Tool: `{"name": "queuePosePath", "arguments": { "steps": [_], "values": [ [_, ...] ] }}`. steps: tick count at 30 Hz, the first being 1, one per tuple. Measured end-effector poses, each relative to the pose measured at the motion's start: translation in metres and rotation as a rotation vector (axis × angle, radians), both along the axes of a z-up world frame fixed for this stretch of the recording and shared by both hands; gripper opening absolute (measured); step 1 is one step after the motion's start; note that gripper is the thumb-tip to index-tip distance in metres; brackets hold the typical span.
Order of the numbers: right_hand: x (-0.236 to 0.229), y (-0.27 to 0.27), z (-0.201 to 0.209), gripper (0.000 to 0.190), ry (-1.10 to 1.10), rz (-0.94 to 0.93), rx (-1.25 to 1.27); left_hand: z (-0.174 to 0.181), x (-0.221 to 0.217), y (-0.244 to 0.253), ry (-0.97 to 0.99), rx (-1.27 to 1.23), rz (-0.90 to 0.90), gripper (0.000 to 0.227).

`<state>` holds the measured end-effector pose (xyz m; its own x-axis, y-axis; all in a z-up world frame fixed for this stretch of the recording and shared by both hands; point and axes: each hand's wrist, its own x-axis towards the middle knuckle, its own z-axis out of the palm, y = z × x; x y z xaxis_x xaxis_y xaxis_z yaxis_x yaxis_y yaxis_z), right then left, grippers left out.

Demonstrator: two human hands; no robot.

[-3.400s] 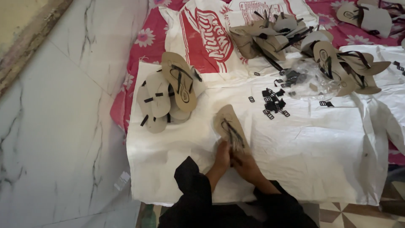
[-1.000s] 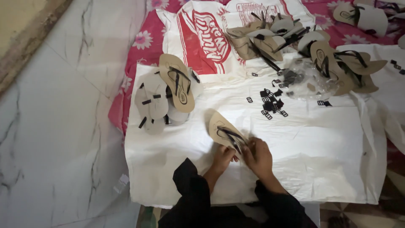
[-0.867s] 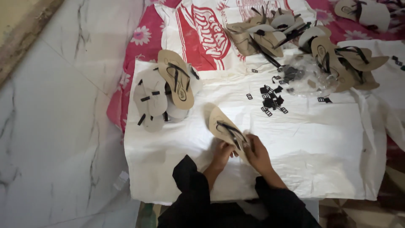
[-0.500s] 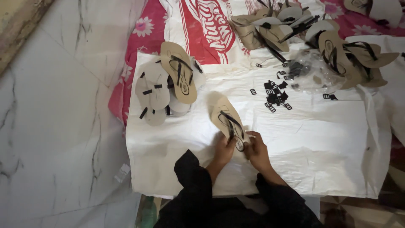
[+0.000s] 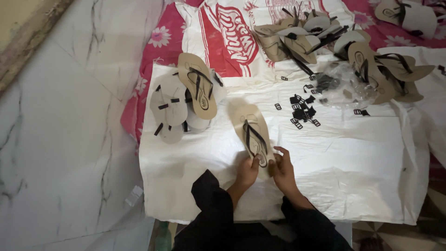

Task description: Attaching straps and buckles to sandal soles.

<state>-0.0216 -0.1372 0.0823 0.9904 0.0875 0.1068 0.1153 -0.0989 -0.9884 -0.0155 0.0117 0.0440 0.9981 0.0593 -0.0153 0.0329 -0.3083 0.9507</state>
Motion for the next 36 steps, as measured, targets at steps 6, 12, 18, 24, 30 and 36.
{"name": "queuePosePath", "arguments": {
  "steps": [6,12,18,24,30,36],
  "values": [
    [-0.011,0.003,0.039,0.035,-0.021,-0.094,-0.325,-0.035,0.009,-0.001,-0.071,-0.319,-0.106,0.027],
    [0.004,-0.005,0.019,0.034,0.091,-0.035,-0.010,-0.009,0.005,-0.004,-0.190,-0.558,-0.101,0.027],
    [0.010,-0.012,-0.012,0.034,0.194,-0.015,0.186,0.003,0.000,0.003,-0.134,-0.399,-0.078,0.026],
    [0.016,-0.017,-0.017,0.041,0.179,0.001,0.243,0.089,0.005,0.067,-0.514,0.540,0.263,0.025],
    [0.016,-0.014,-0.010,0.045,0.295,-0.028,0.186,0.209,0.039,0.172,-0.147,1.199,0.781,0.026],
    [0.011,-0.009,-0.009,0.037,0.273,-0.014,-0.192,0.161,0.127,0.220,0.123,1.473,0.559,0.052]
  ]
}}
